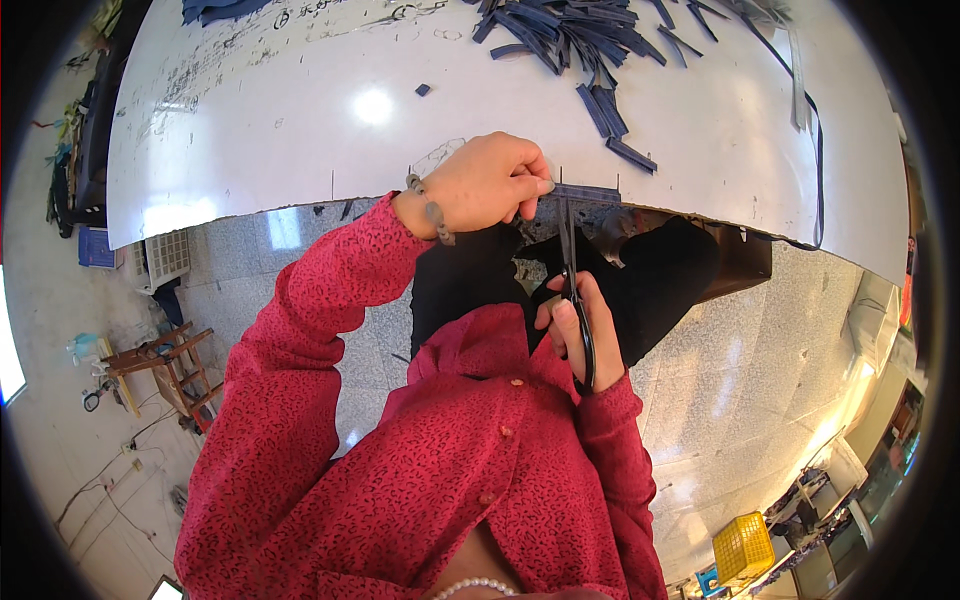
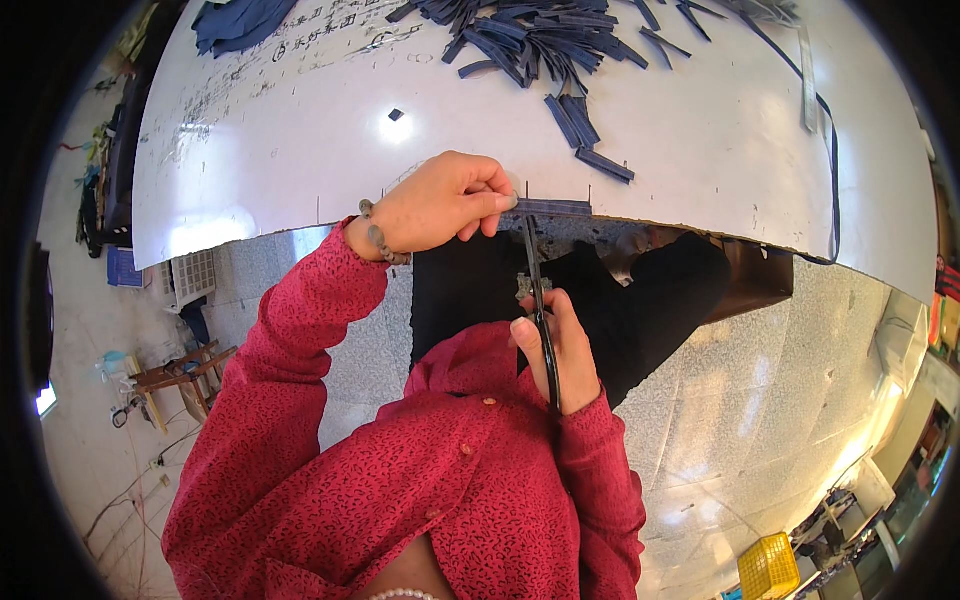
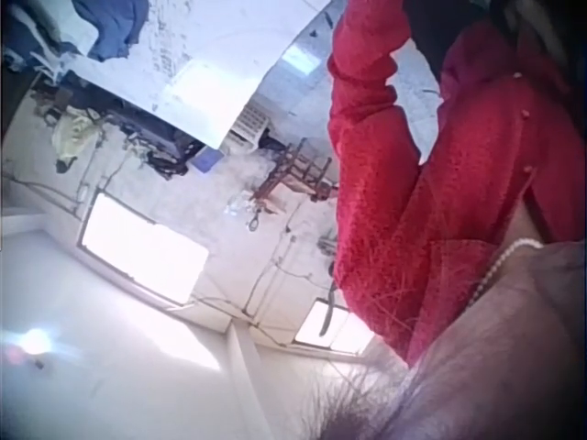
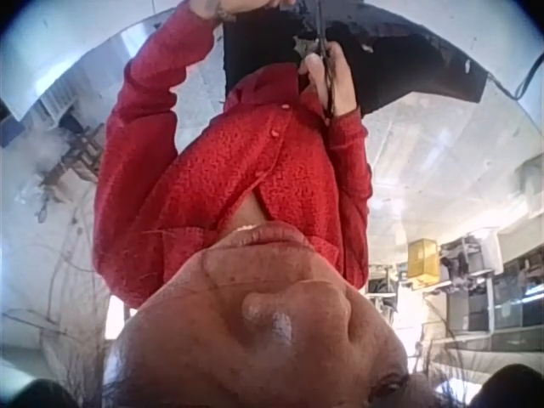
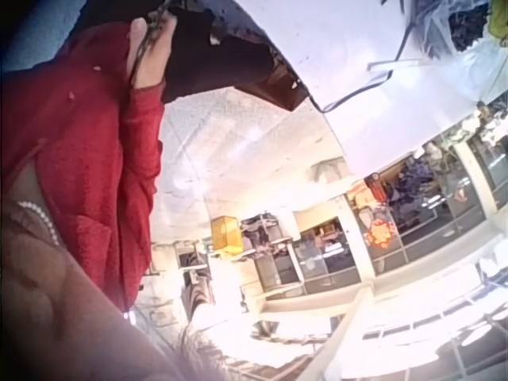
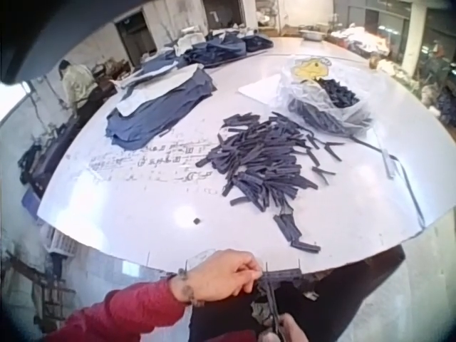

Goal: Cutting small blue fabric strips using scissors on a white workbench.

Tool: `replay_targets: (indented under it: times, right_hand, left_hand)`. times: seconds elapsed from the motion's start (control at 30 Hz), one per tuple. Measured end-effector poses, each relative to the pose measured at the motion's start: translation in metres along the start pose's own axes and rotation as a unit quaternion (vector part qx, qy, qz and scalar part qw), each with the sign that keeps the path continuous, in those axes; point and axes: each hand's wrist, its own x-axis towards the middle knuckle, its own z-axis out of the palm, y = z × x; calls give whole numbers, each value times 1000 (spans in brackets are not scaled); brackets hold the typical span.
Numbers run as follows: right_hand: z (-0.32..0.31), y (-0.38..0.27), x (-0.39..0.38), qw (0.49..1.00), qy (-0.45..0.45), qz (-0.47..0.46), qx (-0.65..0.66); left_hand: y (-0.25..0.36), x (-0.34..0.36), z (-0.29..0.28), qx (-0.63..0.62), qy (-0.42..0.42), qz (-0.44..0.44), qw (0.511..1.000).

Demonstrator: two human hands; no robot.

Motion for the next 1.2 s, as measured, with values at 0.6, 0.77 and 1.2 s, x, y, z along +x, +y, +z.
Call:
replay_targets:
  times: [0.6,0.77,1.2]
  right_hand:
    - [12,-22,26,992,81,12,-92]
    - [9,-36,27,987,71,53,-131]
    - [9,-51,32,978,149,-144,-3]
  left_hand:
    - [-4,3,0,-39,-5,5,999]
    - [-6,2,0,-31,6,5,999]
    - [-1,-44,31,-176,-21,-2,984]
